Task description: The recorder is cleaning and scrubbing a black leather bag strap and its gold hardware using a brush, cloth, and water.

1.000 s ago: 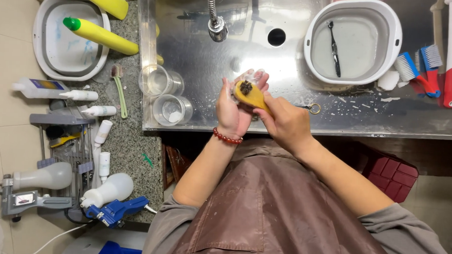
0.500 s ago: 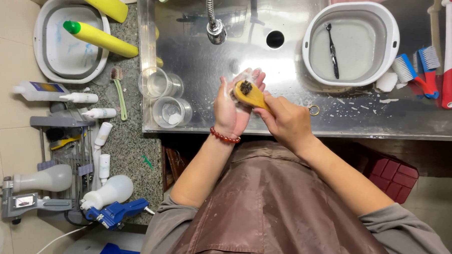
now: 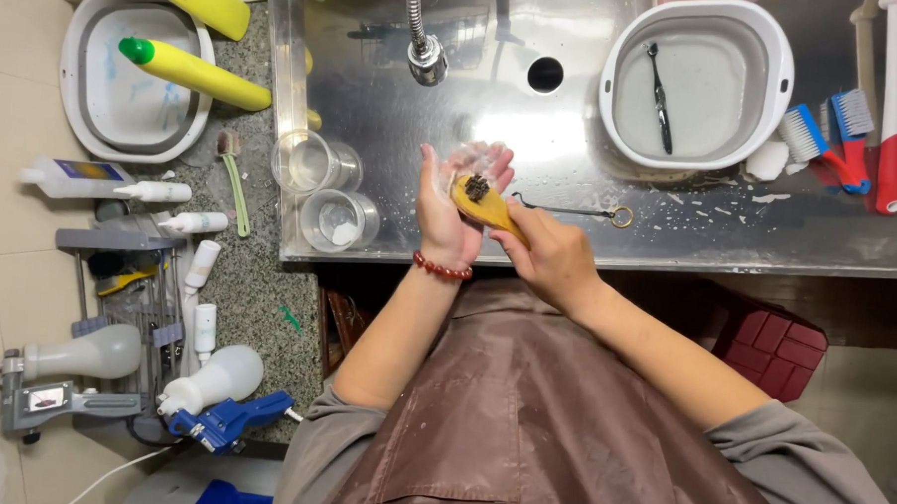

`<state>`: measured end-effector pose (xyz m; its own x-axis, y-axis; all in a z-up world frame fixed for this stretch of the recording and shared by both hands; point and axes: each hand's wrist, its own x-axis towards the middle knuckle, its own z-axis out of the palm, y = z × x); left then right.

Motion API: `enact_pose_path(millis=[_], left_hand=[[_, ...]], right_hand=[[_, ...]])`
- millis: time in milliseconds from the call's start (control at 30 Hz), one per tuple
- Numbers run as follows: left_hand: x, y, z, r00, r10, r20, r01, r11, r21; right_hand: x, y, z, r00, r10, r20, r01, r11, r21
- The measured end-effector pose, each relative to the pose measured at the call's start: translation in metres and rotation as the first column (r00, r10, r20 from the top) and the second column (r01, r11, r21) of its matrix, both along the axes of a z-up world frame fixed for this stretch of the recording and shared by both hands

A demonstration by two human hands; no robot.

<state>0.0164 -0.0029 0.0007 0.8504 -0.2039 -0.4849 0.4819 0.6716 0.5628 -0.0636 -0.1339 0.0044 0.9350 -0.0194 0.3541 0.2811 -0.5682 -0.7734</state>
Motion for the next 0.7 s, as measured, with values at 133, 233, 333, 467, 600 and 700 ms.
enact_pose_path(millis=[133, 233, 333, 467, 600, 700], left_hand=[[0.002, 0.002, -0.013, 0.999, 0.000, 0.038, -0.001, 1.000, 0.027], [0.022, 0.016, -0.029, 0.998, 0.024, 0.054, -0.026, 0.998, 0.053], [0.032, 0.033, -0.049, 0.994, -0.006, 0.108, -0.016, 0.979, 0.205], [0.043, 0.044, -0.050, 0.959, -0.222, 0.175, 0.032, 0.698, 0.715], [0.046, 0.044, -0.049, 0.817, -0.577, 0.023, 0.071, 0.141, 0.987], [0.041, 0.031, -0.075, 0.646, -0.759, -0.080, 0.080, -0.037, 0.996]], right_hand=[[-0.004, 0.006, -0.006, 0.998, -0.028, -0.060, 0.031, 0.999, 0.040], [-0.009, -0.008, -0.012, 0.990, 0.017, -0.139, 0.001, 0.991, 0.131], [-0.019, -0.053, -0.028, 0.940, -0.019, -0.342, 0.065, 0.990, 0.125], [-0.046, -0.126, -0.069, 0.777, -0.287, -0.560, 0.394, 0.916, 0.078], [-0.083, -0.156, -0.084, 0.704, -0.376, -0.602, 0.469, 0.883, -0.003], [-0.099, -0.160, -0.097, 0.620, -0.427, -0.658, 0.575, 0.818, 0.012]])
